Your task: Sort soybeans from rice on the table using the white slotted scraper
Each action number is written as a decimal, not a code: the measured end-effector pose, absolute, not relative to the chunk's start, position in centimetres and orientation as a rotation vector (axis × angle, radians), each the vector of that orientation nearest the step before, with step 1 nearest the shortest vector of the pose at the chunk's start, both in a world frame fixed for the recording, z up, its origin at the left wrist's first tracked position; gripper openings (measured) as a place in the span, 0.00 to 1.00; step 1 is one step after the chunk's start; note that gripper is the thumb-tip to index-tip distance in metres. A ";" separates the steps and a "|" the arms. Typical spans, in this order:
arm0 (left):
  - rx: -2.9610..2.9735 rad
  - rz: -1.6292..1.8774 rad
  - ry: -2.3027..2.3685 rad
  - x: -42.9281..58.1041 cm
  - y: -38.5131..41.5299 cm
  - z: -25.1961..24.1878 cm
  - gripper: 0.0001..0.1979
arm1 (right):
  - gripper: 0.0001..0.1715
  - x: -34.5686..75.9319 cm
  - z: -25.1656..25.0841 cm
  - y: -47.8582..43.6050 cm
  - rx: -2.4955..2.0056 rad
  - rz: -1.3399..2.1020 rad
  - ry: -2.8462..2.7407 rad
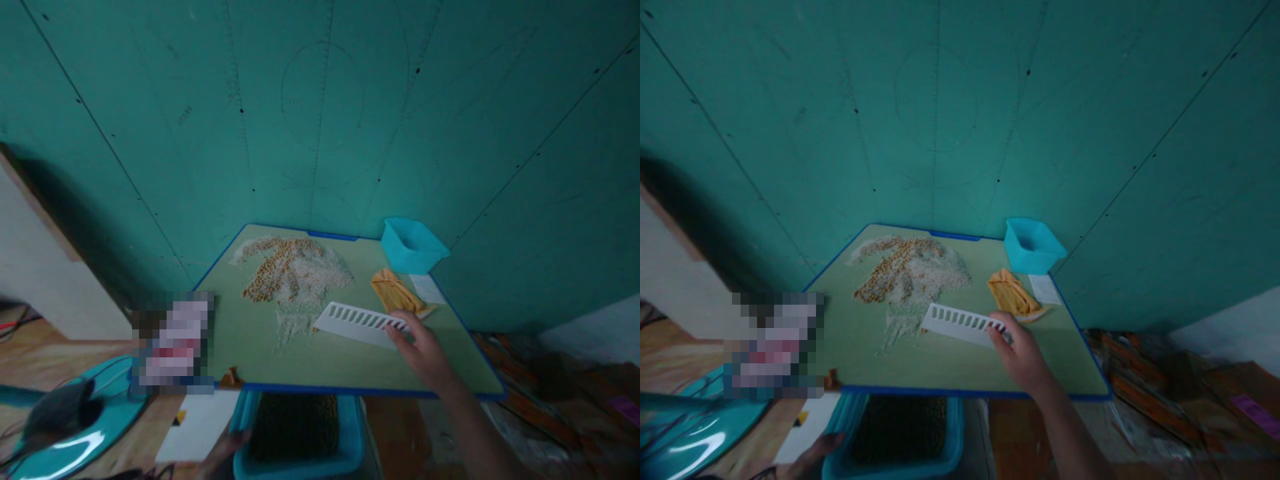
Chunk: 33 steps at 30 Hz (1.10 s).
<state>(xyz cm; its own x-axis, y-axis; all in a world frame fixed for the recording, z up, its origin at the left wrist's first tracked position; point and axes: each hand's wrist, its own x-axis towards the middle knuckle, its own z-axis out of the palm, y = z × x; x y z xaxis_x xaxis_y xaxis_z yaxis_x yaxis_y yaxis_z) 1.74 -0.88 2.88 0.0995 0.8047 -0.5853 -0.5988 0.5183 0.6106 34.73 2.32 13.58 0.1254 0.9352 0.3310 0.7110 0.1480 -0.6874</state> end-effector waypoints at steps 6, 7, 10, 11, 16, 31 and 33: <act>0.263 0.934 0.940 1.3 -0.9 2.5 0.32 | 0.14 34.7 13.7 2.2 -1.585 0.396 -1.639; 0.250 0.964 0.971 1.5 -1.0 2.9 0.34 | 0.14 34.6 13.7 2.2 -1.586 0.408 -1.640; 0.209 1.050 1.042 2.2 -1.2 4.4 0.32 | 0.15 34.5 13.8 2.1 -1.611 0.435 -1.629; 0.202 1.062 1.048 2.4 -1.3 4.8 0.28 | 0.15 34.5 13.8 2.0 -1.620 0.441 -1.623; 0.210 1.081 1.024 2.6 -1.4 5.5 0.23 | 0.16 34.2 13.8 2.0 -1.620 0.442 -1.610; 0.198 1.011 0.976 2.0 -1.1 5.2 0.09 | 0.14 32.2 14.2 2.2 -1.531 0.390 -1.758; 0.198 1.042 0.993 2.2 -1.2 5.2 0.09 | 0.14 32.0 14.3 1.7 -1.547 0.402 -1.770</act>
<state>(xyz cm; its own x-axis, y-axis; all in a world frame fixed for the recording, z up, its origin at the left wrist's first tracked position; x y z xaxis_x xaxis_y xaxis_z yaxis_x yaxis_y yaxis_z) 2.21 -1.21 5.25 0.1339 0.7946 -0.5922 -0.6304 0.5294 0.5677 32.00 1.71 14.33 -0.0004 0.9472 0.3207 0.7154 0.2244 -0.6617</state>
